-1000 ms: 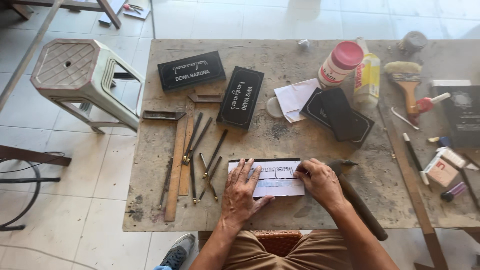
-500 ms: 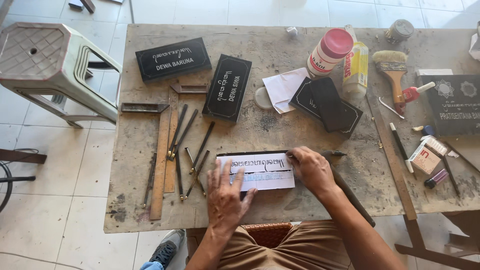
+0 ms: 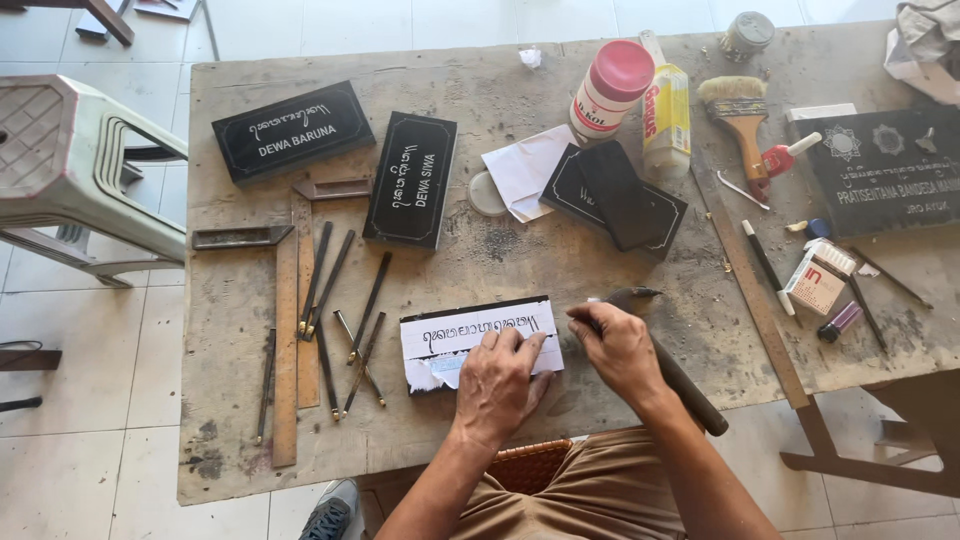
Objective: The person uses a hammer and a small chisel-like tool to engrave or punch text into dark rectangular plaques, using a paper template as a guide.
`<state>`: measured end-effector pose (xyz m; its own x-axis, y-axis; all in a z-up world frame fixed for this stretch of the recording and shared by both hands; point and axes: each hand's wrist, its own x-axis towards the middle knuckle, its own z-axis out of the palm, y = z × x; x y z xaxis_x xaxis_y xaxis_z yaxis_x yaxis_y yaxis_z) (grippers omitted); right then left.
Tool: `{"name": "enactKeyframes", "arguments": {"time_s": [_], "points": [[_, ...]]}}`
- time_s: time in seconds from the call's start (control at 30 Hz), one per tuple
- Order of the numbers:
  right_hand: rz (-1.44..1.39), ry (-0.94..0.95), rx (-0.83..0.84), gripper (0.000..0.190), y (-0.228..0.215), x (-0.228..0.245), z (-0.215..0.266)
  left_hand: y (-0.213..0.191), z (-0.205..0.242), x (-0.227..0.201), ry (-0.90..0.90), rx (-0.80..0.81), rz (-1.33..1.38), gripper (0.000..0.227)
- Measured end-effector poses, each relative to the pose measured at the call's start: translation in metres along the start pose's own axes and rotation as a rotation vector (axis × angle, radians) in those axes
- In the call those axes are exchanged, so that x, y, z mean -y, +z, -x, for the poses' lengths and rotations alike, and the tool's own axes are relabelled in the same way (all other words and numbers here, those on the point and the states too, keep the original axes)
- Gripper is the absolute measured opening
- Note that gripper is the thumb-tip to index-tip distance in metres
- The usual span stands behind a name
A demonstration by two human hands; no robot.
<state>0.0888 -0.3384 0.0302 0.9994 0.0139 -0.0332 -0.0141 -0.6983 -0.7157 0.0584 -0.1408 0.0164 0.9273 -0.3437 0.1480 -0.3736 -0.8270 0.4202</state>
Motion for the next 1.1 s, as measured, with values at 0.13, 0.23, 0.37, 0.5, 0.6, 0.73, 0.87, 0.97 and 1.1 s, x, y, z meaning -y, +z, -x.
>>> {"name": "enactKeyframes", "arguments": {"time_s": [0.13,0.23,0.37,0.5,0.6,0.73,0.87,0.97,1.1], "points": [[0.036,-0.075,-0.094,0.012,0.007,-0.003,0.020,-0.015,-0.006,-0.018,0.112,0.077,-0.019,0.034],[0.024,-0.052,-0.166,0.011,0.002,-0.002,0.031,-0.001,-0.025,-0.008,0.113,0.135,0.009,0.027],[-0.037,0.010,-0.214,0.009,-0.003,-0.005,0.045,-0.018,-0.059,-0.001,0.166,0.415,-0.009,0.026],[-0.073,0.028,-0.208,0.009,-0.003,-0.002,0.051,0.019,-0.070,0.017,0.282,0.435,-0.078,0.026],[-0.080,0.034,-0.205,0.009,0.002,-0.008,0.053,0.018,-0.070,0.024,0.338,0.464,-0.091,0.031],[-0.101,0.025,-0.199,0.010,0.006,-0.013,0.053,-0.010,-0.065,0.017,0.368,0.413,-0.066,0.030],[-0.114,0.016,-0.222,0.009,0.007,-0.013,0.053,-0.021,-0.060,-0.006,0.066,0.413,-0.034,0.024],[-0.117,0.021,-0.230,0.009,0.008,-0.013,0.051,-0.011,-0.057,-0.035,-0.122,0.413,-0.125,0.038],[-0.122,0.013,-0.229,0.010,0.006,-0.015,0.052,0.039,-0.071,-0.038,-0.285,0.464,-0.105,0.028]]}}
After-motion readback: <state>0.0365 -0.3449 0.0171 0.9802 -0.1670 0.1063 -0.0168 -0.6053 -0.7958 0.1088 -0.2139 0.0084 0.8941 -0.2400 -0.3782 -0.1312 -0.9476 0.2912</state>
